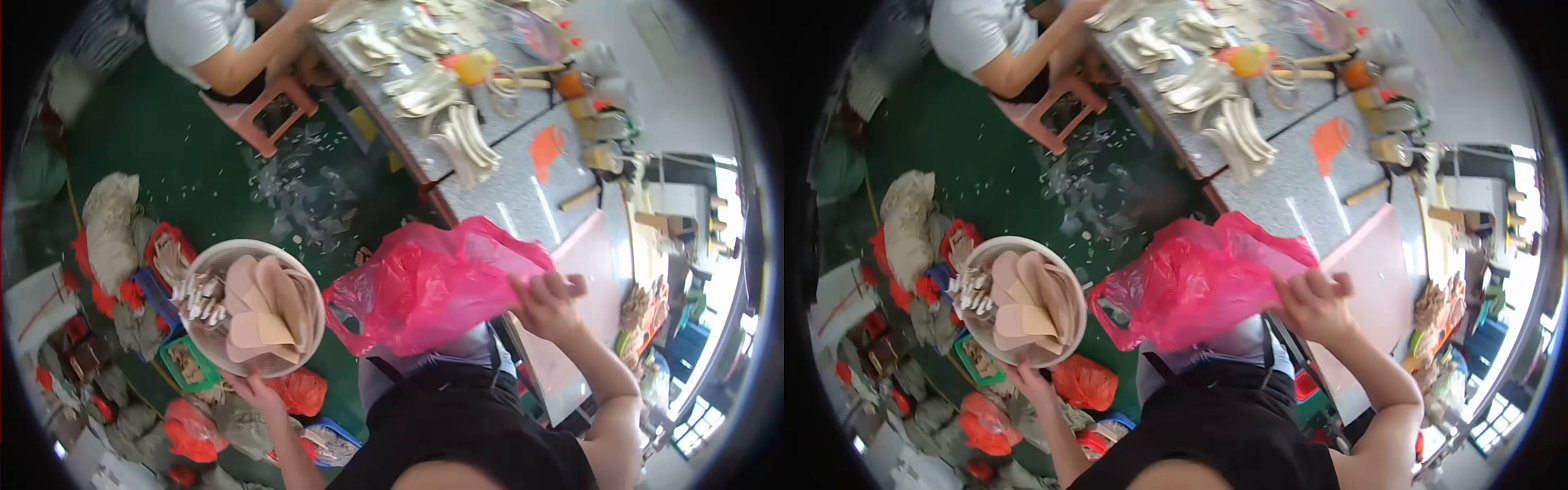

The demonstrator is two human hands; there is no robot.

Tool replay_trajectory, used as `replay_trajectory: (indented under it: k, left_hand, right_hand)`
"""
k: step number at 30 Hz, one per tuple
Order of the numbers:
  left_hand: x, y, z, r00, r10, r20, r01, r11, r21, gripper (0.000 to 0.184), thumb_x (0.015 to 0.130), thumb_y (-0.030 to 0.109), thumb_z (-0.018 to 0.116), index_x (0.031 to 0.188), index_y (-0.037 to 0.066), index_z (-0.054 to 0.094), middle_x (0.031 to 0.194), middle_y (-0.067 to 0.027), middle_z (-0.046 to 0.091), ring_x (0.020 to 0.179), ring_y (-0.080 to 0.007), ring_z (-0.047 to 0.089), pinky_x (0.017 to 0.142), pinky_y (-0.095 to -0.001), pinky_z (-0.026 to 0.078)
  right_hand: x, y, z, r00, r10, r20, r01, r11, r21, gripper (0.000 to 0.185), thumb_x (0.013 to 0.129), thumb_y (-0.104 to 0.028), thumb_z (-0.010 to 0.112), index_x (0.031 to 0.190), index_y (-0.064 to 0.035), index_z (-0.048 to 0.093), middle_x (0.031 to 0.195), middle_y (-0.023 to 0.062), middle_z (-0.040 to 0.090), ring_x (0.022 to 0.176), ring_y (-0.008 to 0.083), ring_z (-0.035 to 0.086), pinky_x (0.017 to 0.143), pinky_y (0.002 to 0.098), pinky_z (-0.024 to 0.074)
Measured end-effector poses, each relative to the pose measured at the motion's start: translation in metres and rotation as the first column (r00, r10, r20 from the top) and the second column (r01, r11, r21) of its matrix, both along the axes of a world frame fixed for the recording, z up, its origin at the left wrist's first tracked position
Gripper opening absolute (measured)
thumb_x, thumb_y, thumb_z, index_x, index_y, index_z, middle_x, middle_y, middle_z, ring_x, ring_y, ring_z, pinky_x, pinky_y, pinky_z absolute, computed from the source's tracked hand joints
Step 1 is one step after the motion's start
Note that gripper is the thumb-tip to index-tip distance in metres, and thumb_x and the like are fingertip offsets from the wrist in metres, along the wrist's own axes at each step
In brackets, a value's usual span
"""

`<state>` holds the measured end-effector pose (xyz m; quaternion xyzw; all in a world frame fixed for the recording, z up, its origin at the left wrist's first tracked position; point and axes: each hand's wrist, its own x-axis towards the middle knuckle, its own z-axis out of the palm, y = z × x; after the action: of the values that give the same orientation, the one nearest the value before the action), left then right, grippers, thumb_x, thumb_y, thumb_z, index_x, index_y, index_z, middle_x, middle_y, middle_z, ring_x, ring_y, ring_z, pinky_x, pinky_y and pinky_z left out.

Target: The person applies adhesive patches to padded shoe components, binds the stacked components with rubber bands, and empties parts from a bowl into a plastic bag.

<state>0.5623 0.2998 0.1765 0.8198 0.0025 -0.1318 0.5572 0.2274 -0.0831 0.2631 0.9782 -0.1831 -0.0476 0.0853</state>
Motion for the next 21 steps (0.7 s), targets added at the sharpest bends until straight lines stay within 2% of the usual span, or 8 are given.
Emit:
replay_trajectory:
  k: [3, 6, 7, 9, 13, 17, 20, 21]
  left_hand:
    - [0.003, -0.043, 0.034, 0.990, -0.092, -0.109, 0.086, 0.994, -0.063, 0.076, 0.097, 0.017, 0.055, 0.163, 0.004, 0.019, 0.157, -0.0196, 0.037, 0.129, -0.0306, 0.051, 0.102, -0.0406, 0.047]
    - [-0.004, -0.086, 0.042, 0.967, -0.187, -0.176, 0.180, 0.982, -0.054, 0.076, 0.098, 0.017, 0.055, 0.163, 0.008, 0.016, 0.151, -0.0183, 0.042, 0.108, -0.0269, 0.061, 0.073, -0.0362, 0.056]
    - [-0.009, -0.104, 0.039, 0.956, -0.219, -0.194, 0.209, 0.975, -0.074, 0.076, 0.098, 0.016, 0.054, 0.163, 0.009, 0.016, 0.148, -0.0180, 0.044, 0.100, -0.0251, 0.063, 0.064, -0.0344, 0.057]
    - [-0.025, -0.136, 0.038, 0.930, -0.286, -0.231, 0.245, 0.951, -0.188, 0.074, 0.098, 0.014, 0.053, 0.161, 0.008, 0.016, 0.138, -0.0180, 0.051, 0.081, -0.0212, 0.064, 0.052, -0.0312, 0.053]
    - [-0.060, -0.181, 0.047, 0.806, -0.565, -0.177, 0.515, 0.817, -0.262, 0.066, 0.096, 0.005, 0.049, 0.156, 0.007, 0.022, 0.118, -0.0192, 0.059, 0.061, -0.0181, 0.061, 0.044, -0.0285, 0.049]
    - [-0.105, -0.241, 0.053, 0.640, -0.743, -0.196, 0.683, 0.667, -0.297, 0.060, 0.097, 0.004, 0.048, 0.153, 0.006, 0.028, 0.118, -0.0153, 0.060, 0.068, -0.0167, 0.065, 0.043, -0.0284, 0.053]
    - [-0.129, -0.281, 0.034, 0.525, -0.787, -0.324, 0.670, 0.617, -0.414, 0.059, 0.095, -0.001, 0.047, 0.151, 0.007, 0.028, 0.117, -0.0151, 0.062, 0.070, -0.0183, 0.068, 0.046, -0.0268, 0.054]
    - [-0.138, -0.294, 0.023, 0.506, -0.789, -0.348, 0.658, 0.614, -0.437, 0.059, 0.094, -0.002, 0.046, 0.150, 0.006, 0.029, 0.118, -0.0151, 0.061, 0.074, -0.0192, 0.069, 0.046, -0.0267, 0.055]
  right_hand:
    - [-0.073, 0.028, 0.035, 0.986, -0.111, 0.127, 0.136, 0.969, -0.206, 0.040, 0.087, -0.049, 0.072, 0.111, -0.0168, 0.073, 0.094, -0.0015, 0.059, 0.099, 0.0172, 0.055, 0.095, 0.0529, 0.0288]
    - [-0.135, 0.048, -0.018, 0.917, -0.394, -0.063, 0.367, 0.895, -0.253, 0.040, 0.088, -0.044, 0.072, 0.118, -0.0182, 0.074, 0.095, 0.0011, 0.061, 0.099, 0.0203, 0.059, 0.100, 0.0570, 0.0290]
    - [-0.154, 0.044, -0.035, 0.850, -0.506, -0.144, 0.485, 0.860, -0.161, 0.054, 0.087, -0.038, 0.074, 0.137, -0.0193, 0.065, 0.096, 0.0033, 0.062, 0.101, 0.0226, 0.061, 0.104, 0.0582, 0.0315]
    - [-0.169, 0.032, -0.052, 0.753, -0.620, -0.222, 0.642, 0.766, 0.040, 0.067, 0.086, -0.037, 0.077, 0.147, -0.0204, 0.055, 0.098, 0.0042, 0.063, 0.107, 0.0231, 0.058, 0.103, 0.0574, 0.0348]
    - [-0.171, -0.019, -0.059, 0.502, -0.753, -0.425, 0.865, 0.429, 0.261, 0.097, 0.081, -0.040, 0.081, 0.162, -0.0250, 0.031, 0.108, 0.0073, 0.062, 0.113, 0.0266, 0.055, 0.105, 0.0555, 0.0369]
    - [-0.187, -0.059, -0.066, 0.624, -0.779, 0.064, 0.781, 0.624, -0.016, 0.115, 0.073, -0.045, 0.088, 0.165, -0.0259, 0.022, 0.134, 0.0132, 0.056, 0.124, 0.0376, 0.056, 0.100, 0.0662, 0.0391]
    - [-0.222, -0.089, -0.117, 0.247, -0.944, -0.217, 0.930, 0.168, 0.327, 0.115, 0.074, -0.044, 0.089, 0.165, -0.0233, 0.022, 0.130, 0.0132, 0.060, 0.123, 0.0375, 0.057, 0.095, 0.0716, 0.0388]
    - [-0.234, -0.092, -0.126, 0.264, -0.928, -0.264, 0.883, 0.122, 0.453, 0.106, 0.076, -0.042, 0.089, 0.161, -0.0161, 0.032, 0.104, 0.0115, 0.067, 0.098, 0.0305, 0.068, 0.087, 0.0597, 0.0493]
